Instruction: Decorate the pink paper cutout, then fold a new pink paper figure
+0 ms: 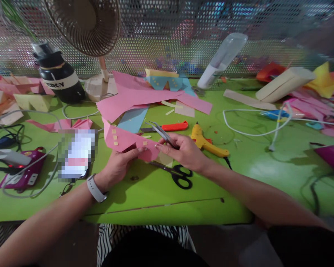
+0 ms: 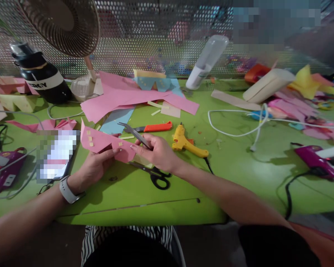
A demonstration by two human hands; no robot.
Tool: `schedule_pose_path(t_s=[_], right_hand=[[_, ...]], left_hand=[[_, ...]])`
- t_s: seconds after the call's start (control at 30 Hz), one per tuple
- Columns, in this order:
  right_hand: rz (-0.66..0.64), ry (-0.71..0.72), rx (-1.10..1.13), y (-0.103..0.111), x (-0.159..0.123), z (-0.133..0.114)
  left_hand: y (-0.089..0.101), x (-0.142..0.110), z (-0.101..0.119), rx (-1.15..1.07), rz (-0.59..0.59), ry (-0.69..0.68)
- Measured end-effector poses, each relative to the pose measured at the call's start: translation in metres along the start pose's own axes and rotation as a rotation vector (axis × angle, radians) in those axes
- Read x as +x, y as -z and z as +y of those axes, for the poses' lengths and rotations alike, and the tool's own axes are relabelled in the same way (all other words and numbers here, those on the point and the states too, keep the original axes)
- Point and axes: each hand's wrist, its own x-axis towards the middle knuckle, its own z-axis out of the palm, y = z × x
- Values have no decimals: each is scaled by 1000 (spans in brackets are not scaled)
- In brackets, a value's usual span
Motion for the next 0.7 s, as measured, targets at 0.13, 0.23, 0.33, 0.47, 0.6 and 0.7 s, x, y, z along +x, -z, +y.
schedule_pose_path(t_s=[0.13, 0.23, 0.33, 0.47, 0.6, 0.7], right_hand=[[-19, 26, -5, -5, -3, -3], [-41, 47, 10, -9, -6, -5], [-25, 70, 7, -12, -7, -6], [-15, 93, 8, -11, -6, -5], [-7, 94, -12, -6, -4, -5], [30, 78, -39, 2, -2, -6]], left_hand=[[-1, 0, 1, -16, -6, 15], [0, 1, -1, 11, 43, 6], [2, 1, -3, 51, 72, -31], [4, 1, -4, 69, 64, -79], [5, 2, -4, -24, -27, -30], [6, 2, -4, 15, -72, 22]])
